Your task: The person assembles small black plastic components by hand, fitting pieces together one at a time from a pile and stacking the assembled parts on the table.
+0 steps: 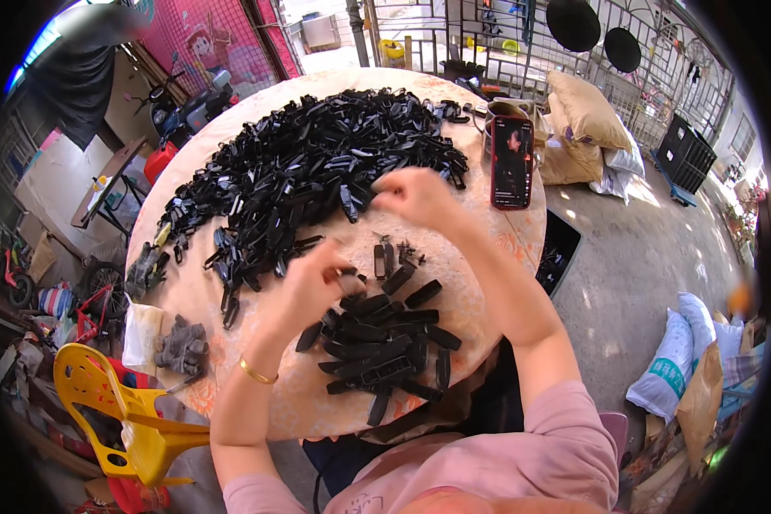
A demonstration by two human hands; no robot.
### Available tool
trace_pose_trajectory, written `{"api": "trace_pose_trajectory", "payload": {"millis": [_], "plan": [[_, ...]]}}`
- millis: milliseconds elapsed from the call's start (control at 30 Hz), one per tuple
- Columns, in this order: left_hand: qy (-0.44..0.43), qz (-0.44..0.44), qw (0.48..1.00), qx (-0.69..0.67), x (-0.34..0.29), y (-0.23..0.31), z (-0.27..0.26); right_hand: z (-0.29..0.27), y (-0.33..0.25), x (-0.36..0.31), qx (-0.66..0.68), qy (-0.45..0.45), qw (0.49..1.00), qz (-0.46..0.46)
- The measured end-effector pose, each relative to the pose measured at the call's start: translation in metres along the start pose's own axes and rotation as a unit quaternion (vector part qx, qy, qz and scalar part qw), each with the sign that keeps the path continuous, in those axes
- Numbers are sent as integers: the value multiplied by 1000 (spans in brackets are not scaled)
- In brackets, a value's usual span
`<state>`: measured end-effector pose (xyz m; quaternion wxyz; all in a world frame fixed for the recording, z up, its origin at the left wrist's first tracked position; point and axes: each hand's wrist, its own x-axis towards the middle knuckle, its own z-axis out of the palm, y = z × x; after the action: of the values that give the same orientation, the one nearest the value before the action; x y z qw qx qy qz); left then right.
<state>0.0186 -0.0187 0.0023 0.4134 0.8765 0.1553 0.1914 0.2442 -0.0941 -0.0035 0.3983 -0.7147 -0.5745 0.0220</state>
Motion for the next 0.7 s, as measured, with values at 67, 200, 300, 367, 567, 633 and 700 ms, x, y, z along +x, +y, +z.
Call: {"api": "trace_pose_trajectory", "payload": {"millis": [67, 200, 300, 367, 567, 633, 700], "plan": [[-75, 55, 994, 52, -3, 23, 6, -17, 21, 7, -205, 4, 972, 116], [-132, 200, 961, 140, 4, 17, 11, -29, 45, 3, -200, -69, 963, 166], [-174, 15, 981, 90, 33, 29, 9, -14, 44, 3, -172, -90, 978, 76], [-162, -14, 979, 126, 59, 16, 18, 6, 43, 4, -155, -77, 985, 26], [15, 93, 962, 255, 94, -23, 45, 43, 20, 0, -55, -41, 998, 8], [-45, 94, 964, 246, 94, -24, 42, 18, 18, 2, 2, -108, 994, -11], [-13, 88, 954, 287, 93, -20, 48, -3, 27, 2, -162, -1, 984, -76]]}}
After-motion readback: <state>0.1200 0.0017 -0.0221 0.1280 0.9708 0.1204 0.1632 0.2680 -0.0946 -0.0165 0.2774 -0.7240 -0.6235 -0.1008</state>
